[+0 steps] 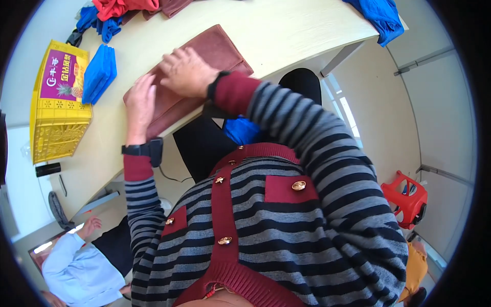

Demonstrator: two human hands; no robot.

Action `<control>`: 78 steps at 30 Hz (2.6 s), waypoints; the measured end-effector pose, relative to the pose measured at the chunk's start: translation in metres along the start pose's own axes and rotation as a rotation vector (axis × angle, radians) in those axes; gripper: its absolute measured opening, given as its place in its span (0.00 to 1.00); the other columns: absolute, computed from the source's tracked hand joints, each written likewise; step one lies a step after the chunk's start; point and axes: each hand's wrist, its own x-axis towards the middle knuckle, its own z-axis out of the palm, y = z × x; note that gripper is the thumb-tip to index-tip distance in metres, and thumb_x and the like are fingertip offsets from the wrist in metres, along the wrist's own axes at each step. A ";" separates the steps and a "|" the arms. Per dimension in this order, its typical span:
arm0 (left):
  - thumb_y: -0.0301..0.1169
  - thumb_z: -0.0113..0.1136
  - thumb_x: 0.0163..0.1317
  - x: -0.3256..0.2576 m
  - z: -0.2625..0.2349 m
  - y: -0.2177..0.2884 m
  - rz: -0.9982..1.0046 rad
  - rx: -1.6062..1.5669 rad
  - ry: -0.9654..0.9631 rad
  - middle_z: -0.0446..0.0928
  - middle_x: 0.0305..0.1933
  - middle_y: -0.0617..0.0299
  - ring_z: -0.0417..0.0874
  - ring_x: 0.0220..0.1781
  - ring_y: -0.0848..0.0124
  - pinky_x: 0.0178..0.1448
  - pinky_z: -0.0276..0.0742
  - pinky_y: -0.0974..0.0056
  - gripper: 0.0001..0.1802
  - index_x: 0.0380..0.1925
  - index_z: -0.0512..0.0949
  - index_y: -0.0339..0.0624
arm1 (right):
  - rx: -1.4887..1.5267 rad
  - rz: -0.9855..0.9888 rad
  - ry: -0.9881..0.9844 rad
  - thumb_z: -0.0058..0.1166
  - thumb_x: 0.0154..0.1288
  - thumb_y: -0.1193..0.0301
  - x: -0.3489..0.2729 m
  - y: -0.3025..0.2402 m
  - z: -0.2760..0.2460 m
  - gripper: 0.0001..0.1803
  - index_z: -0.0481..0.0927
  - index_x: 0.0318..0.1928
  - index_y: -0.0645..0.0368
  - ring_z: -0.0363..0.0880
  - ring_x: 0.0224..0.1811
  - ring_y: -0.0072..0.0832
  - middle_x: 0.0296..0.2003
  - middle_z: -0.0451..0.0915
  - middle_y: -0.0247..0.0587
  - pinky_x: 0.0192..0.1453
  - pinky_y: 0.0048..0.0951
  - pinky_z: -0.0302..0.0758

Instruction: The person folds a blue cloth by hand, places it on a stack, and then picks up a brown cloth from a pile. They unfold the brown cloth, fold it into a rectangle, and set it aside before picking up and folding another blue cloth.

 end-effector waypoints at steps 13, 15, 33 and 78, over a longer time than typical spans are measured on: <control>0.57 0.39 0.75 -0.025 0.030 -0.027 -0.316 0.281 -0.153 0.52 0.81 0.57 0.50 0.82 0.55 0.81 0.43 0.41 0.36 0.76 0.58 0.53 | -0.192 0.348 -0.116 0.31 0.78 0.44 -0.022 0.070 0.022 0.35 0.60 0.76 0.48 0.52 0.80 0.42 0.76 0.59 0.40 0.82 0.46 0.47; 0.58 0.37 0.76 -0.035 0.027 -0.035 -0.396 0.255 -0.121 0.54 0.81 0.55 0.50 0.82 0.55 0.81 0.43 0.43 0.36 0.76 0.58 0.52 | -0.188 0.404 -0.125 0.29 0.79 0.44 -0.027 0.080 0.019 0.35 0.59 0.77 0.47 0.51 0.80 0.42 0.76 0.58 0.39 0.82 0.45 0.47; 0.44 0.60 0.67 -0.071 -0.004 0.069 -0.143 0.195 0.021 0.68 0.73 0.55 0.62 0.77 0.55 0.80 0.47 0.39 0.28 0.65 0.73 0.49 | -0.192 0.166 -0.090 0.40 0.79 0.52 -0.022 0.085 -0.002 0.29 0.64 0.73 0.50 0.56 0.78 0.42 0.74 0.63 0.41 0.80 0.49 0.52; 0.49 0.56 0.69 0.028 -0.010 -0.030 0.159 0.616 -0.267 0.58 0.79 0.58 0.54 0.81 0.57 0.80 0.48 0.42 0.35 0.74 0.63 0.54 | -0.123 0.069 -0.227 0.50 0.71 0.52 -0.023 -0.011 -0.021 0.30 0.75 0.58 0.67 0.74 0.57 0.39 0.49 0.77 0.49 0.64 0.41 0.67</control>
